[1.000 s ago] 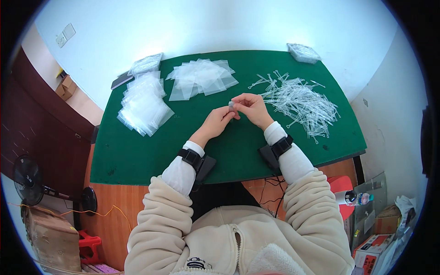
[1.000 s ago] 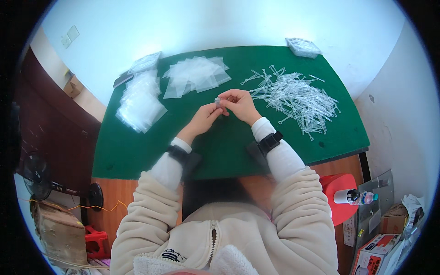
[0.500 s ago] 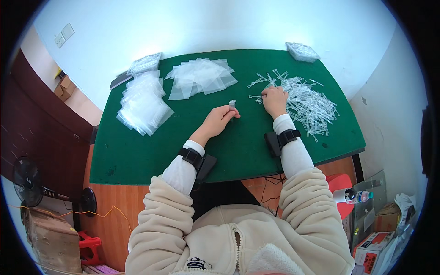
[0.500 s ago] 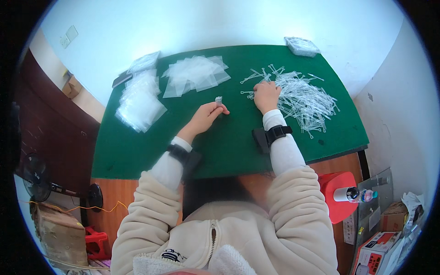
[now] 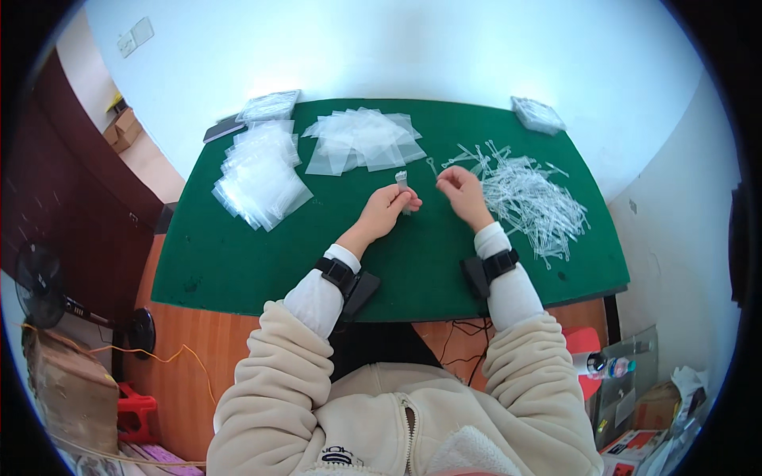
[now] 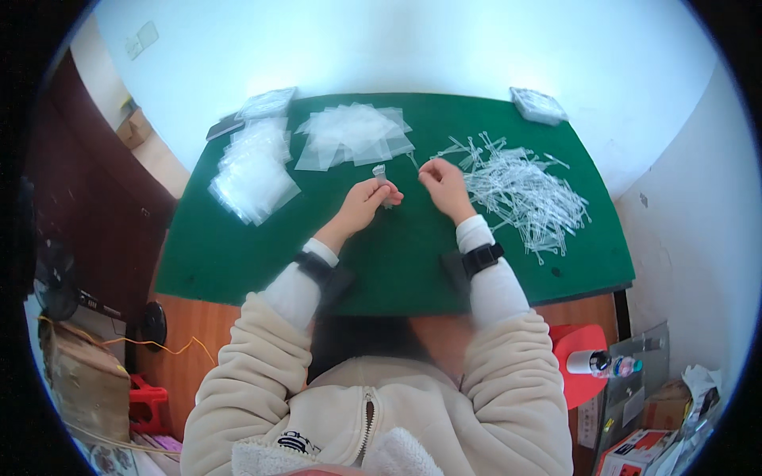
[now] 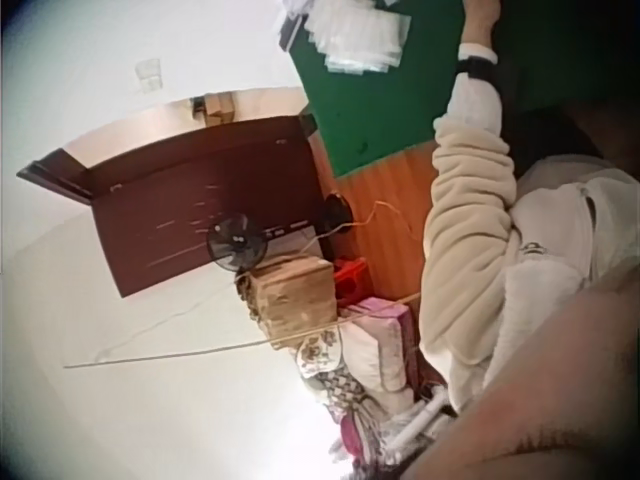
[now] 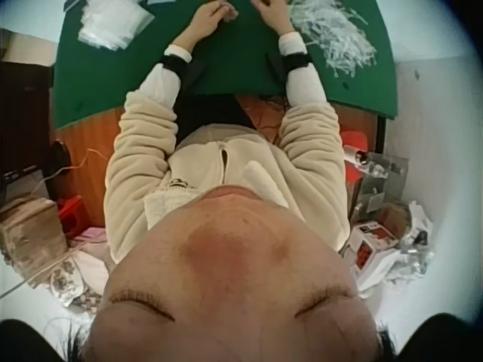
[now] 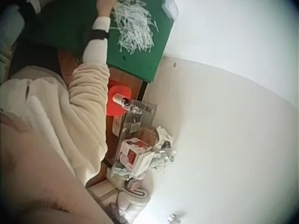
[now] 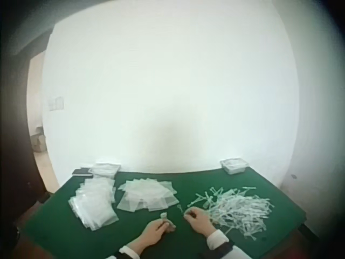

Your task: Manually packaging small plastic components into individual plastic bags at a workstation.

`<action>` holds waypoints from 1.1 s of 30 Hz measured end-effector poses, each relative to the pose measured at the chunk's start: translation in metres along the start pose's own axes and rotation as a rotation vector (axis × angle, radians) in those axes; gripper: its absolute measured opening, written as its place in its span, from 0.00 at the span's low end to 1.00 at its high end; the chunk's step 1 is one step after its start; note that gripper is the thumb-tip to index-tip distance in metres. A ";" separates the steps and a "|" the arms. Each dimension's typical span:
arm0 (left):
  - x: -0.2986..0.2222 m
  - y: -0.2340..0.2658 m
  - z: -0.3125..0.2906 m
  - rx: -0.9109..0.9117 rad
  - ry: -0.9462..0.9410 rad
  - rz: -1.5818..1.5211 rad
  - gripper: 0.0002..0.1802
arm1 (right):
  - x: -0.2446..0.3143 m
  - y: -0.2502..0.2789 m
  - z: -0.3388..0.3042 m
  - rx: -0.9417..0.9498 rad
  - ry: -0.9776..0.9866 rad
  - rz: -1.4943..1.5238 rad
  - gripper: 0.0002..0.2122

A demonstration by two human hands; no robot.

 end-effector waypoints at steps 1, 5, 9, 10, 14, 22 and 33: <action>0.000 0.003 -0.001 -0.021 -0.005 0.000 0.11 | 0.008 -0.011 -0.002 0.055 -0.062 0.178 0.08; -0.003 0.000 -0.006 -0.009 0.149 -0.206 0.12 | 0.037 -0.025 -0.012 0.188 -0.191 0.551 0.16; -0.007 -0.003 -0.008 0.093 0.221 -0.163 0.13 | 0.044 -0.025 -0.013 0.239 -0.174 0.632 0.21; -0.006 -0.003 -0.008 0.116 0.230 -0.177 0.13 | 0.046 -0.024 -0.013 0.243 -0.166 0.639 0.20; -0.002 -0.002 -0.005 0.171 0.263 -0.206 0.13 | 0.047 -0.025 -0.012 0.253 -0.157 0.687 0.19; -0.005 -0.010 -0.006 0.227 0.252 -0.200 0.13 | 0.039 -0.025 -0.011 0.180 -0.131 0.641 0.14; -0.016 -0.013 -0.007 0.127 -0.036 0.101 0.11 | 0.036 -0.028 -0.013 0.142 -0.078 0.674 0.12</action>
Point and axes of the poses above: each hand's wrist, its own z-axis towards the middle knuckle, its own y-axis out of the back of the hand, x = y × z, the point moved 3 cm from there along z, towards the middle knuckle, and after that the axes turned 3 degrees about z, right-handed, at the moved point
